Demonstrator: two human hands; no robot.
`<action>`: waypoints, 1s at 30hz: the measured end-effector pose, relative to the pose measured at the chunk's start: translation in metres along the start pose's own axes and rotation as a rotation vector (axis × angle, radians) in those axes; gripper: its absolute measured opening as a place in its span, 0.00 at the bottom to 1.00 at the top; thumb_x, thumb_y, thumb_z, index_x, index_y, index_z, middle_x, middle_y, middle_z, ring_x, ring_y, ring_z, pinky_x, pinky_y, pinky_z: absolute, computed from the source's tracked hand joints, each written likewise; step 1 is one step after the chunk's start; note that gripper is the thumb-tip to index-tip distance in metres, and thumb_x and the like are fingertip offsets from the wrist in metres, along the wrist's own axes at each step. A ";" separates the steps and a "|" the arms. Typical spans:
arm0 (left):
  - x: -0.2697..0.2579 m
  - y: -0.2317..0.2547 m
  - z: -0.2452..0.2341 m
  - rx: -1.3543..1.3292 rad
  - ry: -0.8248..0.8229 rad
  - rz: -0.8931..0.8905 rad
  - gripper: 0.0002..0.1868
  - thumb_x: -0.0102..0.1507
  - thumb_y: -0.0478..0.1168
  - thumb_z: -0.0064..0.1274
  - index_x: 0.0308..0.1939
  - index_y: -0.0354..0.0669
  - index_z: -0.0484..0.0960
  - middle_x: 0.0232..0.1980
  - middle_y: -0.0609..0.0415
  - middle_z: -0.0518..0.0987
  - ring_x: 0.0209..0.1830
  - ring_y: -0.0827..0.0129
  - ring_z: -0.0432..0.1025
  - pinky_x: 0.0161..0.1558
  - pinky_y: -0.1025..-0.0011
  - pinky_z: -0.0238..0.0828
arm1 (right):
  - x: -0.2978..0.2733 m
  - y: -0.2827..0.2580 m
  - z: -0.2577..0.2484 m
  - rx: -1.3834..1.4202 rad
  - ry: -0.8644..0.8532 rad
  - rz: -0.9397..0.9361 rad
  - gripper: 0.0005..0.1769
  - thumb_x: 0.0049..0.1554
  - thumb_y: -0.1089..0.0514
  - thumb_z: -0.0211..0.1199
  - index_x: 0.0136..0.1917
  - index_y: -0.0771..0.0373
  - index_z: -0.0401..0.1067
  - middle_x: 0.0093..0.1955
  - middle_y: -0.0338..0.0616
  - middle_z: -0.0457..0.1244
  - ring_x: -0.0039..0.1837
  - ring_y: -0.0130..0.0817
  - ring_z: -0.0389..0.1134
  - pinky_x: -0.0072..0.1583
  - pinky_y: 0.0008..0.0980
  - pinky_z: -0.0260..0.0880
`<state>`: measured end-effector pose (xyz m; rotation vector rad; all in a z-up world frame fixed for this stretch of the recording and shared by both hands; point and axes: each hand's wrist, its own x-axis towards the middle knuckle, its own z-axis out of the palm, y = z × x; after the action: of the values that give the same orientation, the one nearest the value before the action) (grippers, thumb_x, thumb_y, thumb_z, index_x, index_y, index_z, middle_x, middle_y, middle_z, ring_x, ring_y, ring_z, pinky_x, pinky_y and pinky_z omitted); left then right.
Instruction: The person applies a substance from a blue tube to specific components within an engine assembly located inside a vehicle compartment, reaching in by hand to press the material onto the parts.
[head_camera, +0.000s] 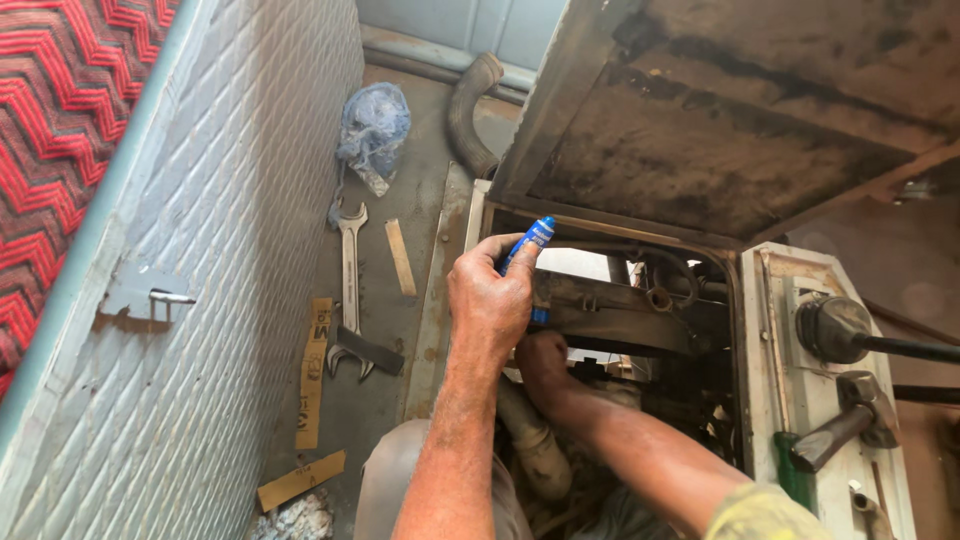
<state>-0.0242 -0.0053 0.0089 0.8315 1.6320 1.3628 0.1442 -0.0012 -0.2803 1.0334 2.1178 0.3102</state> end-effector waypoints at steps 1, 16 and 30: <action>0.000 0.000 0.000 -0.003 0.006 -0.005 0.17 0.60 0.48 0.61 0.44 0.40 0.89 0.30 0.50 0.86 0.29 0.70 0.78 0.35 0.69 0.75 | 0.006 0.000 0.000 0.013 -0.012 -0.019 0.25 0.53 0.56 0.64 0.62 0.68 0.70 0.38 0.43 0.68 0.39 0.42 0.70 0.32 0.45 0.63; 0.004 0.008 -0.010 -0.077 -0.019 -0.029 0.14 0.61 0.46 0.61 0.44 0.39 0.89 0.24 0.54 0.80 0.22 0.76 0.69 0.28 0.71 0.70 | 0.041 -0.021 -0.026 0.190 -0.002 -0.123 0.23 0.57 0.54 0.60 0.64 0.65 0.69 0.43 0.49 0.69 0.44 0.46 0.71 0.42 0.47 0.67; 0.003 -0.006 0.003 -0.048 -0.008 0.037 0.14 0.61 0.44 0.61 0.45 0.38 0.88 0.30 0.55 0.85 0.28 0.75 0.75 0.33 0.71 0.74 | -0.052 0.014 -0.060 0.592 0.052 0.023 0.22 0.60 0.52 0.56 0.65 0.62 0.68 0.47 0.54 0.70 0.49 0.50 0.72 0.50 0.49 0.71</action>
<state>-0.0232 -0.0024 0.0025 0.8409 1.5787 1.4176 0.1303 -0.0256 -0.2050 1.3883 2.3016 -0.3072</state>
